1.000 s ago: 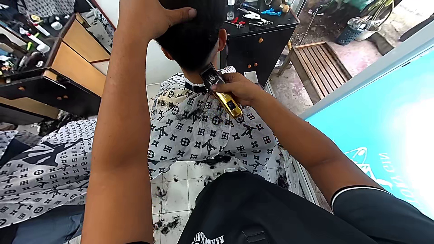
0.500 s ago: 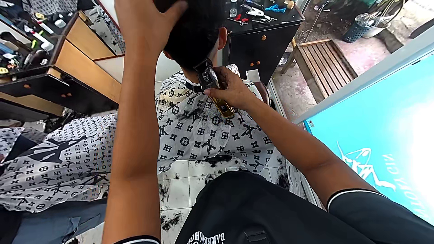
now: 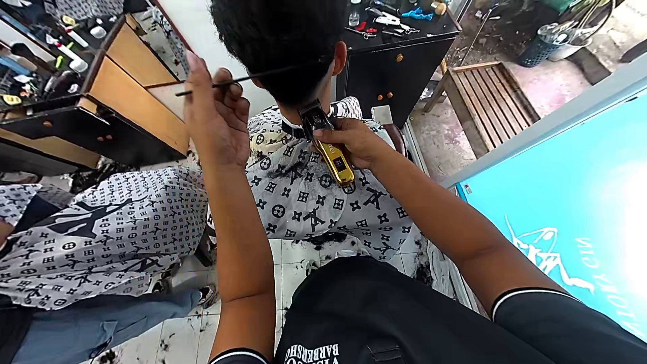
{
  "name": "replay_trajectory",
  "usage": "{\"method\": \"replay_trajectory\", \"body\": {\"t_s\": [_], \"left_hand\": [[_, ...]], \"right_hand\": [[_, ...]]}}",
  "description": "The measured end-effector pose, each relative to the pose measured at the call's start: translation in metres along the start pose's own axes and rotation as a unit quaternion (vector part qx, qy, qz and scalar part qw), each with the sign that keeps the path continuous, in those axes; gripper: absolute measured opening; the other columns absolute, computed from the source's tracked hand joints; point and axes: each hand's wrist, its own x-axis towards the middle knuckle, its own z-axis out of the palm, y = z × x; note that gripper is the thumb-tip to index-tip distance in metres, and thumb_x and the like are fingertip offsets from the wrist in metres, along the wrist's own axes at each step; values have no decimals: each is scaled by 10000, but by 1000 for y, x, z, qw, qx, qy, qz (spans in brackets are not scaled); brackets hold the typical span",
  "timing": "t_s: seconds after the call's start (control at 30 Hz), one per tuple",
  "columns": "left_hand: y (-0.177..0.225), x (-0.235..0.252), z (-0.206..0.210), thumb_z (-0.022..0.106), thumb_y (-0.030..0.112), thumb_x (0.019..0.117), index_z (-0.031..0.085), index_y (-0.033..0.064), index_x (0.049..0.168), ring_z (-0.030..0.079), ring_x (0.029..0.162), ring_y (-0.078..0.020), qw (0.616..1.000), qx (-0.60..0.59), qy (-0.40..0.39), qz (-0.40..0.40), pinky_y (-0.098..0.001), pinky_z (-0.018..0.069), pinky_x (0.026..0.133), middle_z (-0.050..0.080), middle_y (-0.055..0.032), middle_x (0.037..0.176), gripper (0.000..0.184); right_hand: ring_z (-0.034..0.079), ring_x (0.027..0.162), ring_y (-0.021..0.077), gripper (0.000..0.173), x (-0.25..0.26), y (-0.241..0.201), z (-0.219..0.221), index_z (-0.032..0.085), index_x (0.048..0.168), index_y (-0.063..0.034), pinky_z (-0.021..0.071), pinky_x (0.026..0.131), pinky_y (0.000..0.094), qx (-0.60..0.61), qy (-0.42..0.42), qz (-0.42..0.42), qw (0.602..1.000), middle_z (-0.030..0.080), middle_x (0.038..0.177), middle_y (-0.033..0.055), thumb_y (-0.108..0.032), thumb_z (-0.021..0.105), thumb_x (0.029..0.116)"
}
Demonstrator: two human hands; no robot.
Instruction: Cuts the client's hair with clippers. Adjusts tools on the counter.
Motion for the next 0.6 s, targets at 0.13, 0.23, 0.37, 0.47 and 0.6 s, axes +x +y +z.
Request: {"method": "replay_trajectory", "body": {"t_s": [0.13,0.23,0.37,0.47,0.6], "left_hand": [[-24,-3,-1,444,336,1113,500,154,1089,672,755,-56,998,3,52,-36,-208,585,698,663,32,889,192],[-27,-2,-1,467,324,1107,466,149,1127,680,765,-62,996,2,73,-46,-210,588,702,662,23,917,176],[-32,-2,0,476,313,1105,465,151,1133,684,766,-63,996,-9,78,-40,-205,587,683,668,17,917,165],[-36,-1,-1,481,318,1103,463,149,1154,687,788,-71,996,-13,79,-36,-215,590,709,664,12,935,178],[-36,0,-2,494,299,1099,462,142,1163,696,785,-82,996,-13,88,-29,-219,597,707,669,3,932,172]], "right_hand": [[692,979,193,570,1,4,6,489,1361,42,605,865,353,-68,4,-117,991,662,1155,151,-80,768,879],[711,938,247,430,-5,1,8,500,1321,28,626,832,427,9,-7,-32,999,667,1103,157,-93,691,956],[710,910,227,475,0,3,10,501,1318,37,627,813,395,-18,25,-67,997,669,1088,154,-93,732,924],[684,1014,175,603,0,3,12,483,1366,44,593,896,332,-82,25,-126,988,653,1177,145,-85,789,862],[711,891,244,431,-3,3,10,520,1298,34,628,797,419,-8,28,-21,999,670,1065,157,-112,719,946]]}}
